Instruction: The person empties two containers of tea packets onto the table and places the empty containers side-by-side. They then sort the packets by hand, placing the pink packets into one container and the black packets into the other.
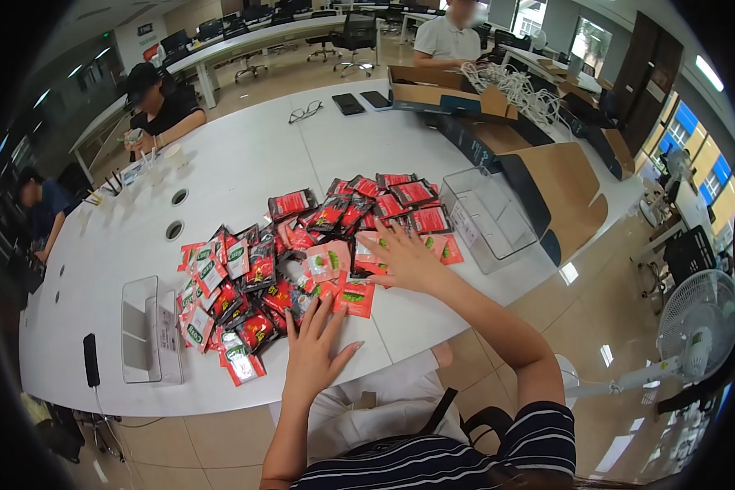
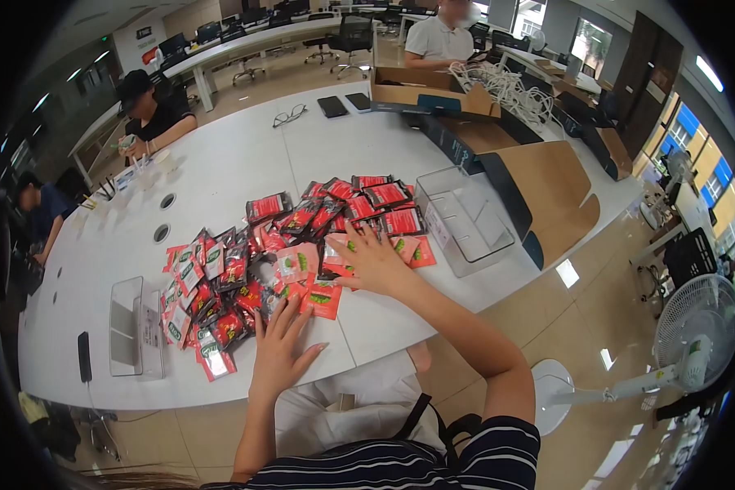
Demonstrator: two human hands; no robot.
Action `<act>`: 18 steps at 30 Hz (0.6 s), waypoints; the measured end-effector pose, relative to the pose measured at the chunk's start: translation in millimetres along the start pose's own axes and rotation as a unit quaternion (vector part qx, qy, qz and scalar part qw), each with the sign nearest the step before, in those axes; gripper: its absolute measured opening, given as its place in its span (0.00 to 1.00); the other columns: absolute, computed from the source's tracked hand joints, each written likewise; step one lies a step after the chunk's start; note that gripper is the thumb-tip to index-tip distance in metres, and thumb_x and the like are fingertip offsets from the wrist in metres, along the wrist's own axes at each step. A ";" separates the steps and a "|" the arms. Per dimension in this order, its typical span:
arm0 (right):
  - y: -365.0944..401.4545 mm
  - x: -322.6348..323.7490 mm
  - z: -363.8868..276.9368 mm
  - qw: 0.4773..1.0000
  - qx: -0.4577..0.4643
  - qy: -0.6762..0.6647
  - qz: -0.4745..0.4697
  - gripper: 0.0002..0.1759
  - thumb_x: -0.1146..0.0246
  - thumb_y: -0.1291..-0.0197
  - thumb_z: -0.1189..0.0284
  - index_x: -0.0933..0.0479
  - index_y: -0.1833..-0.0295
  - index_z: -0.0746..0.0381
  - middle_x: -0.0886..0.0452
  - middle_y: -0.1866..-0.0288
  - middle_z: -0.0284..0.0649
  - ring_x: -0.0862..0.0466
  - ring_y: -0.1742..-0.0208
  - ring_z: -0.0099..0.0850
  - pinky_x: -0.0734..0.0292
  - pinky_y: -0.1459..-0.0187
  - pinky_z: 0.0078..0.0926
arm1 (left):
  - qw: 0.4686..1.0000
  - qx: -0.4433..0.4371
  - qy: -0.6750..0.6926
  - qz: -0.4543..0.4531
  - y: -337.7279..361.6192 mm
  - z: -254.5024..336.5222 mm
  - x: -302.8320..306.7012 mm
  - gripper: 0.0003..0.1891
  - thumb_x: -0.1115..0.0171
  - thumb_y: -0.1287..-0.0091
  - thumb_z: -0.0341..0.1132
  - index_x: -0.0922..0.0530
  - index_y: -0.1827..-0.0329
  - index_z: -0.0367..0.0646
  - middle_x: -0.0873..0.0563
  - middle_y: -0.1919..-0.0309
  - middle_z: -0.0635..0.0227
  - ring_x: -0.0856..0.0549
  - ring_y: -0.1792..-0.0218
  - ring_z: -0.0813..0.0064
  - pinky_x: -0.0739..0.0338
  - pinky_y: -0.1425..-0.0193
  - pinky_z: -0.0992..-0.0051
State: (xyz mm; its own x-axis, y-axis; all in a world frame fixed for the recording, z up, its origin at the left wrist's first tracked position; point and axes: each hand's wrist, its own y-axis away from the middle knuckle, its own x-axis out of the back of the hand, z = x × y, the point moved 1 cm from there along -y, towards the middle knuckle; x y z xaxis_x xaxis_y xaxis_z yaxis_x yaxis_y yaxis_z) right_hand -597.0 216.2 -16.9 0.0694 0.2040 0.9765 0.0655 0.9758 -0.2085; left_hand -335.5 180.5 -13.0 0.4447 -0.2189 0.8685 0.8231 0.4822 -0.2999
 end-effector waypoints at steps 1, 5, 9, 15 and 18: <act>-2.5 -5.1 0.3 1.000 0.002 0.007 -0.001 0.47 0.42 0.42 0.40 0.48 0.22 0.48 0.47 0.24 0.58 0.40 0.27 0.59 0.36 0.35 0.60 | 1.000 0.005 0.001 -0.003 -0.3 0.7 0.7 0.34 0.33 0.40 0.50 0.30 0.31 0.51 0.36 0.26 0.64 0.40 0.25 0.59 0.61 0.25 0.40; -11.6 -12.2 -2.7 0.999 0.012 0.031 -0.031 0.46 0.36 0.43 0.50 0.47 0.23 0.53 0.39 0.28 0.61 0.34 0.30 0.59 0.25 0.40 0.47 | 1.000 0.003 0.000 -0.009 -0.8 1.4 1.5 0.32 0.35 0.39 0.51 0.27 0.33 0.49 0.37 0.26 0.64 0.41 0.25 0.59 0.59 0.26 0.38; -15.8 -13.7 -9.8 0.997 0.009 0.067 -0.045 0.44 0.34 0.45 0.64 0.45 0.25 0.58 0.33 0.32 0.61 0.26 0.37 0.59 0.20 0.47 0.42 | 1.000 0.003 0.004 -0.004 -0.1 1.6 1.7 0.31 0.35 0.40 0.51 0.26 0.34 0.49 0.37 0.26 0.64 0.40 0.25 0.59 0.59 0.26 0.38; -13.3 9.2 -8.0 0.997 -0.010 -0.036 -0.073 0.36 0.38 0.42 0.72 0.42 0.27 0.58 0.30 0.33 0.57 0.17 0.48 0.50 0.17 0.54 0.41 | 1.000 -0.010 -0.001 0.009 0.3 -1.4 -0.3 0.30 0.35 0.39 0.51 0.26 0.35 0.49 0.36 0.27 0.62 0.40 0.26 0.58 0.58 0.26 0.39; -15.9 34.7 -0.8 0.986 -0.035 -0.166 0.002 0.30 0.42 0.39 0.74 0.37 0.30 0.56 0.18 0.53 0.53 0.14 0.63 0.44 0.20 0.63 0.42 | 1.000 -0.008 0.006 0.009 1.1 0.1 0.4 0.30 0.36 0.39 0.51 0.26 0.35 0.49 0.36 0.27 0.62 0.40 0.26 0.58 0.58 0.26 0.39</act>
State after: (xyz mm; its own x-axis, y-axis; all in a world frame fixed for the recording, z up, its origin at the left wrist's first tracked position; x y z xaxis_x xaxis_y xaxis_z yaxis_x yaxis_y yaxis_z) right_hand -594.8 207.7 20.2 -0.2587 0.2333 0.9374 0.1360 0.9695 -0.2037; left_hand -334.4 181.1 -12.9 0.4642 -0.2205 0.8579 0.8203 0.4724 -0.3225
